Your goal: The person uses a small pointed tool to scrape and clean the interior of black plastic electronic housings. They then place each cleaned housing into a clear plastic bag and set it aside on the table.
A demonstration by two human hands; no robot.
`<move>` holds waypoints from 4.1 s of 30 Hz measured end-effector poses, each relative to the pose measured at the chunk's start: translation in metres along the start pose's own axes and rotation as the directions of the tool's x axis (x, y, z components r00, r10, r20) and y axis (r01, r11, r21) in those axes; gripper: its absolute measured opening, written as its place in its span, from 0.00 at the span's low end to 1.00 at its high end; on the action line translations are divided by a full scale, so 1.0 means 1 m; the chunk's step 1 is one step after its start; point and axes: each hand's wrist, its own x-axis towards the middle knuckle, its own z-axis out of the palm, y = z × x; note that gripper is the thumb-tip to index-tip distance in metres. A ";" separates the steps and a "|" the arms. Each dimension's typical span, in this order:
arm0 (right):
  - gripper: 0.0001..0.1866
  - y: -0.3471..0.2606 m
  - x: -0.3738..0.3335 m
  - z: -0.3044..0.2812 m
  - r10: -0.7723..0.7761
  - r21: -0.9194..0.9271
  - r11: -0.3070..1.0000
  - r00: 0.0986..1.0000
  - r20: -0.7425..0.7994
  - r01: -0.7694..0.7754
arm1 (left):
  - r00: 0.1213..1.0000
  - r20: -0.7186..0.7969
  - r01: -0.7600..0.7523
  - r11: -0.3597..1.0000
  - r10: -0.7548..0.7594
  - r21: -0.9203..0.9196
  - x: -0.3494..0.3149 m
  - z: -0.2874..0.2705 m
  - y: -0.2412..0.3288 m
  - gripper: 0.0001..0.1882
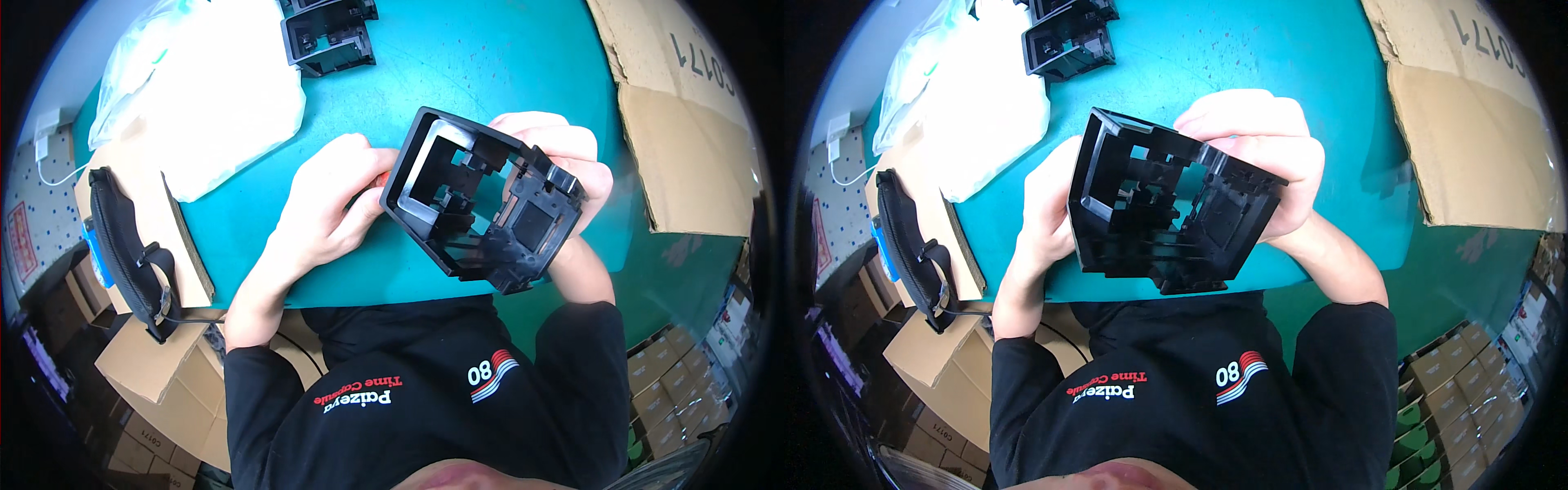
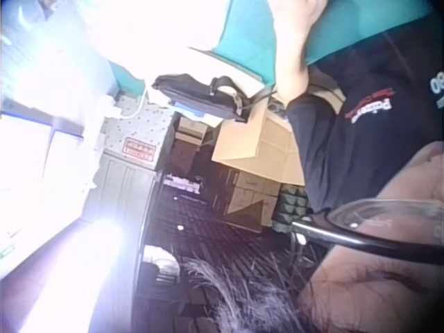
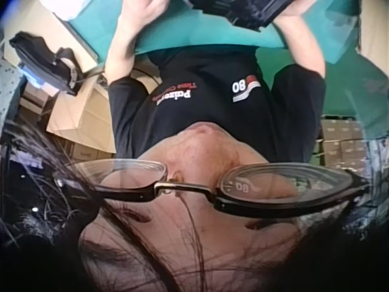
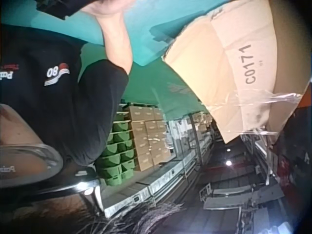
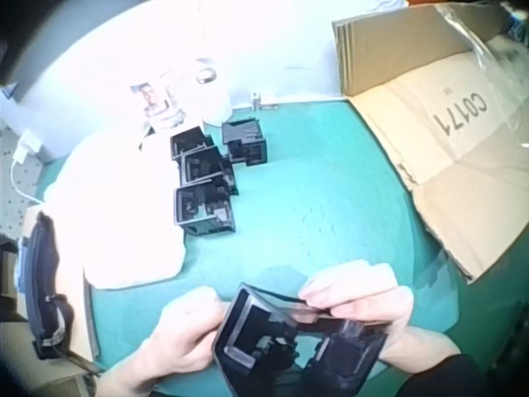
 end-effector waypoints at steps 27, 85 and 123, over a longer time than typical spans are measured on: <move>0.17 0.002 -0.006 -0.003 0.017 -0.019 1.000 0.996 0.082 -0.015 | 0.997 -0.029 0.070 0.998 -0.069 0.005 -0.003 0.001 0.000 0.11; 0.21 0.000 0.001 -0.006 -0.101 -0.242 0.963 0.991 0.092 0.121 | 0.947 0.204 0.280 0.947 -0.246 -0.155 0.002 -0.020 0.003 0.10; 0.22 0.135 0.088 0.014 0.332 -0.880 0.328 0.830 0.448 0.344 | 0.905 -0.419 0.236 0.738 0.070 0.632 0.009 -0.009 -0.036 0.30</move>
